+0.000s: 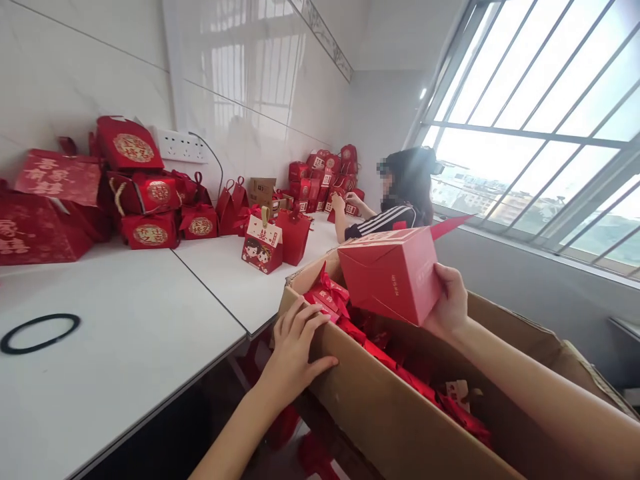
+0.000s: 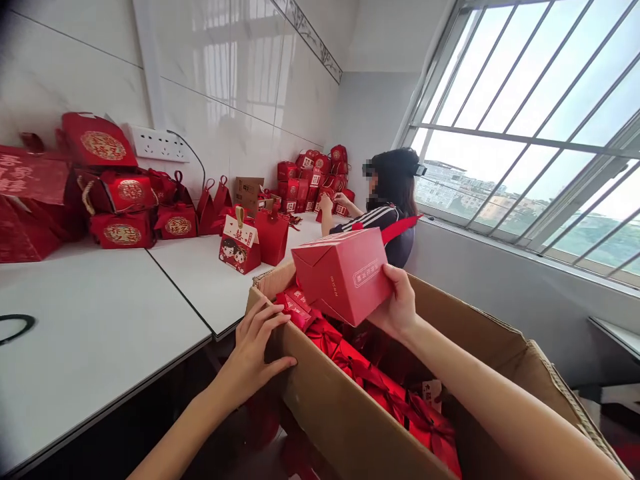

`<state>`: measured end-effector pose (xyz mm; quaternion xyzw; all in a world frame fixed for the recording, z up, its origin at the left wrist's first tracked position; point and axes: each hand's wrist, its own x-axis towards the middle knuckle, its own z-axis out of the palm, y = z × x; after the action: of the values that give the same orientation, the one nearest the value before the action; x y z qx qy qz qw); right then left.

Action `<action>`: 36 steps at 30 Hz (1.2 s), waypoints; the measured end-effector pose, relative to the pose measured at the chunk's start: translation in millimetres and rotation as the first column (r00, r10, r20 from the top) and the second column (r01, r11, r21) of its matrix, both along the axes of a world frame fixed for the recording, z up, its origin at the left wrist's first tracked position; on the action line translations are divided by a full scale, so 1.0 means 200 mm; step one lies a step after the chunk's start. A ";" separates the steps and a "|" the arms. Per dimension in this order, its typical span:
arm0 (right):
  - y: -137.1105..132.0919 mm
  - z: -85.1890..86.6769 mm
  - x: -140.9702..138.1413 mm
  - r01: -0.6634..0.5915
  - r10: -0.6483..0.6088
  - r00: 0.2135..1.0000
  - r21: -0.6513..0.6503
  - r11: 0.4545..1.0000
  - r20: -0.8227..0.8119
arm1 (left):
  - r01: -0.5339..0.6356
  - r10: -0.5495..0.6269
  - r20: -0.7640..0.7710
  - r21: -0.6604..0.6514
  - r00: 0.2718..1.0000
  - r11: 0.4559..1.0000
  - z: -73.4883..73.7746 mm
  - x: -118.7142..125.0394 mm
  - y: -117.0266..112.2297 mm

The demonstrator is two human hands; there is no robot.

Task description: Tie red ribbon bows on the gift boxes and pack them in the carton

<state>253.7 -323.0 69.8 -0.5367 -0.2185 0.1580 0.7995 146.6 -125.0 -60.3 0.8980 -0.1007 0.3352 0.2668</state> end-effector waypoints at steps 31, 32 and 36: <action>-0.06 -0.53 0.09 0.315 0.300 0.893 -0.942 0.117 0.336 | -0.057 0.059 0.105 -0.022 0.993 0.998 -0.06 0.02 -0.03; -0.05 -0.56 0.07 0.329 0.309 0.882 -0.934 0.136 0.356 | -0.057 0.060 0.102 -0.023 0.993 0.998 -0.06 0.02 -0.03; -0.01 -0.66 0.02 0.430 0.379 0.791 -0.877 0.215 0.481 | -0.058 0.061 0.092 -0.041 0.994 0.997 -0.05 0.02 -0.03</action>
<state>257.1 -324.9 -62.9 -0.9364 -0.3046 0.0612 0.1634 150.8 -131.0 -71.1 0.8786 -0.0799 0.3866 0.2688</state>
